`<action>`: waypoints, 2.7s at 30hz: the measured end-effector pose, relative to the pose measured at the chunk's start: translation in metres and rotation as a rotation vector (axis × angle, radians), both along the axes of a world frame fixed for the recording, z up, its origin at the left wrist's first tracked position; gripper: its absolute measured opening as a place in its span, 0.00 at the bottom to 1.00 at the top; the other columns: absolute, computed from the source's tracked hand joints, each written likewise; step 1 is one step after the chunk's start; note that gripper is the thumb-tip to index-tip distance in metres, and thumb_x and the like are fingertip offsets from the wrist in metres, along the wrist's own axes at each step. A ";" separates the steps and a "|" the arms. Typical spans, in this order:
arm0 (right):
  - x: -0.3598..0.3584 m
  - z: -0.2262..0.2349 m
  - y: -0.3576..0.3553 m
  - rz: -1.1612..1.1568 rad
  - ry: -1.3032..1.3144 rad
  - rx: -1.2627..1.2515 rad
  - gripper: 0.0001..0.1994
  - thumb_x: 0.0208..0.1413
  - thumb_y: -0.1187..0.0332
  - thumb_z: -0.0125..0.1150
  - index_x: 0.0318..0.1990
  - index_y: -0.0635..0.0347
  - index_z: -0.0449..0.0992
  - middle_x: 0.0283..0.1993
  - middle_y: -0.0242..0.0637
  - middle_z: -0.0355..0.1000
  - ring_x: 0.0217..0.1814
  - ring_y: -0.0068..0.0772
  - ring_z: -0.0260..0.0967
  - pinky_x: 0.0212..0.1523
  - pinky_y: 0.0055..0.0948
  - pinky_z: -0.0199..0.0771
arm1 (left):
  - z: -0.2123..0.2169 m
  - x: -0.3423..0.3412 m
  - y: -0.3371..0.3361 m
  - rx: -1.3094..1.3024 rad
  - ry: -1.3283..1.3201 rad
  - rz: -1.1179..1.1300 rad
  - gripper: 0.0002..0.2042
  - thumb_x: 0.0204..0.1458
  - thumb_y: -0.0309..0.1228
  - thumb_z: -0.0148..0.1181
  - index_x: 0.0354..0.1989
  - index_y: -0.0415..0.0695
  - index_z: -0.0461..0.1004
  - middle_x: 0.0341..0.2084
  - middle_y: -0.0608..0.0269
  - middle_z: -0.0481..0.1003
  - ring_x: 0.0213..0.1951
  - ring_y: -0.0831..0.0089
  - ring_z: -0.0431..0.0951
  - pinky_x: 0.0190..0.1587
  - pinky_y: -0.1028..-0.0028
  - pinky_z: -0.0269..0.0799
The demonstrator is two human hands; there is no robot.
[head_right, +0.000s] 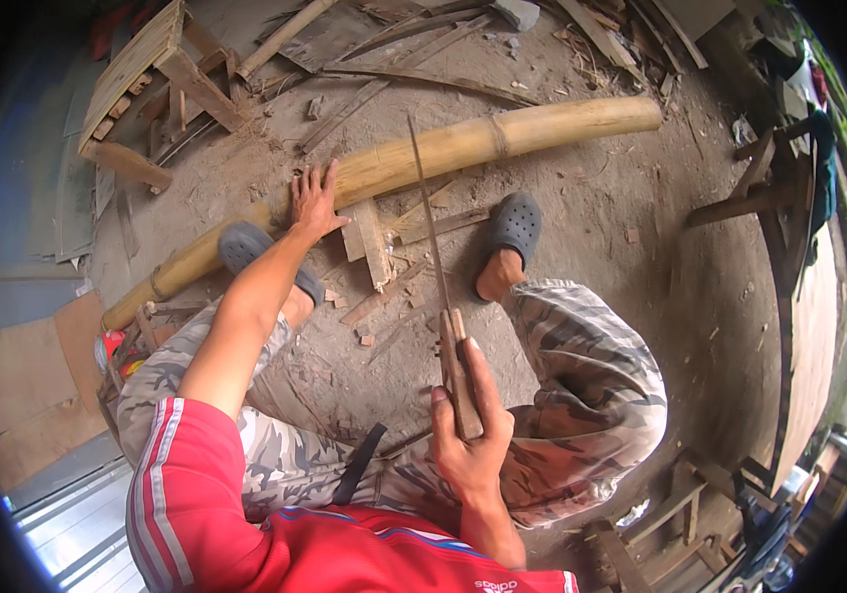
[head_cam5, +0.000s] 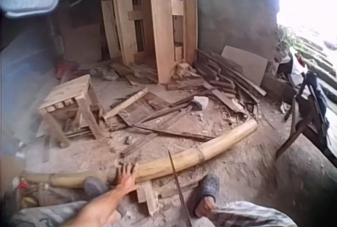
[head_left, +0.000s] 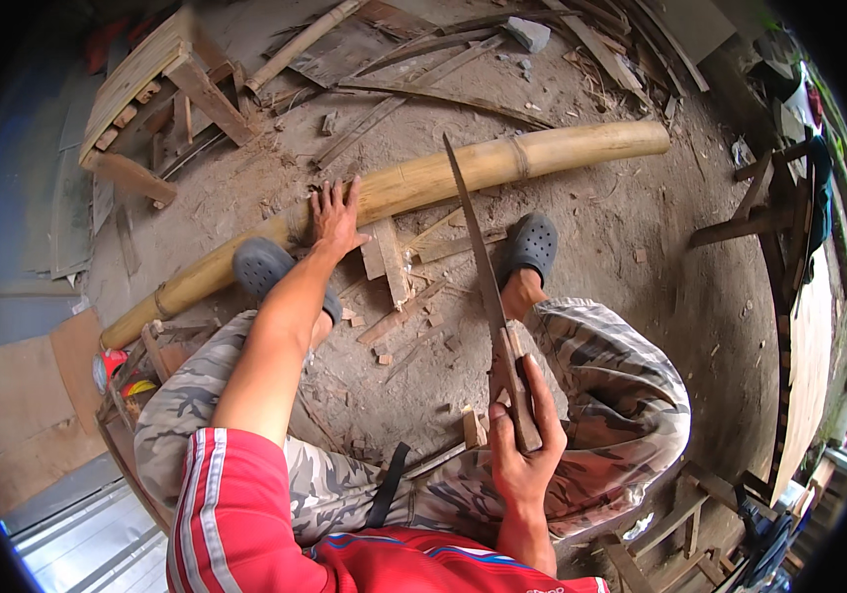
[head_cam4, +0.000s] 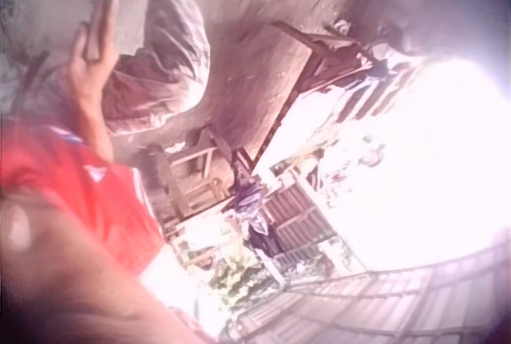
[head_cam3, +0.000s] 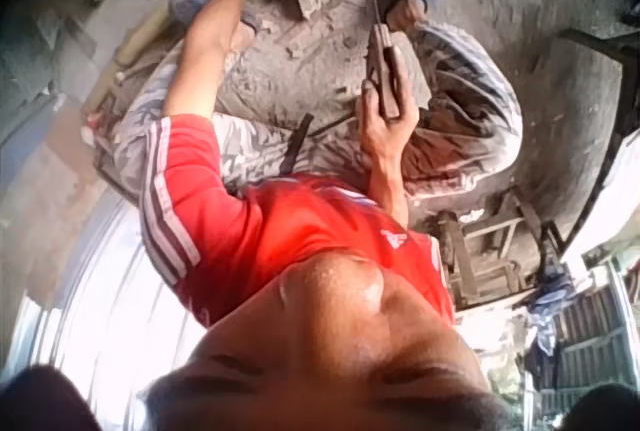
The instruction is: The person sits on the ground and uses a hand saw to cut a long bamboo pole that is stabilized between their feet. They repeatedly saw back and forth along the same cut line, producing sawdust and gradually deepening the cut.
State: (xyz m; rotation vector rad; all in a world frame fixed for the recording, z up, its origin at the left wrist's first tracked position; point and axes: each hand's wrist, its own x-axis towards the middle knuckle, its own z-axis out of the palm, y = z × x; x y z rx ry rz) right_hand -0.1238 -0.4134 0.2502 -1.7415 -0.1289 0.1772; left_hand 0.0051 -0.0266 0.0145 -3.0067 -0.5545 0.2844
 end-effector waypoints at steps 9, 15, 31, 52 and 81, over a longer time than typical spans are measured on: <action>-0.002 -0.028 0.006 -0.106 0.167 -0.011 0.28 0.56 0.84 0.55 0.68 0.71 0.65 0.61 0.47 0.73 0.57 0.30 0.72 0.57 0.27 0.71 | -0.028 -0.012 0.027 -0.059 -0.162 -0.052 0.59 0.36 0.48 0.80 0.75 0.50 0.46 0.69 0.41 0.55 0.72 0.42 0.51 0.73 0.39 0.42; -0.004 -0.038 0.023 -0.047 0.223 -0.072 0.29 0.57 0.84 0.54 0.68 0.69 0.65 0.59 0.43 0.74 0.52 0.25 0.72 0.52 0.23 0.72 | -0.022 -0.004 0.043 -0.165 -0.048 -0.100 0.60 0.34 0.47 0.81 0.75 0.48 0.47 0.65 0.34 0.61 0.66 0.39 0.63 0.67 0.40 0.59; -0.006 -0.051 0.025 0.057 0.086 -0.120 0.29 0.56 0.83 0.56 0.68 0.67 0.66 0.62 0.48 0.73 0.63 0.33 0.71 0.62 0.29 0.67 | -0.005 -0.026 0.028 -0.242 0.117 -0.232 0.58 0.23 0.51 0.84 0.65 0.38 0.58 0.47 0.36 0.75 0.47 0.44 0.80 0.49 0.53 0.78; -0.002 -0.064 0.014 0.095 -0.003 -0.187 0.28 0.57 0.80 0.59 0.67 0.64 0.67 0.56 0.49 0.78 0.58 0.33 0.76 0.57 0.29 0.72 | -0.012 -0.019 0.053 -0.486 -0.050 -0.167 0.56 0.25 0.65 0.77 0.65 0.43 0.68 0.59 0.50 0.71 0.63 0.52 0.67 0.67 0.57 0.63; -0.014 -0.051 0.011 0.092 0.086 -0.176 0.28 0.57 0.78 0.62 0.67 0.65 0.67 0.55 0.51 0.78 0.57 0.33 0.77 0.54 0.29 0.74 | -0.029 -0.012 0.031 -0.465 -0.115 0.006 0.45 0.52 0.68 0.53 0.67 0.41 0.65 0.60 0.42 0.71 0.62 0.46 0.70 0.67 0.52 0.60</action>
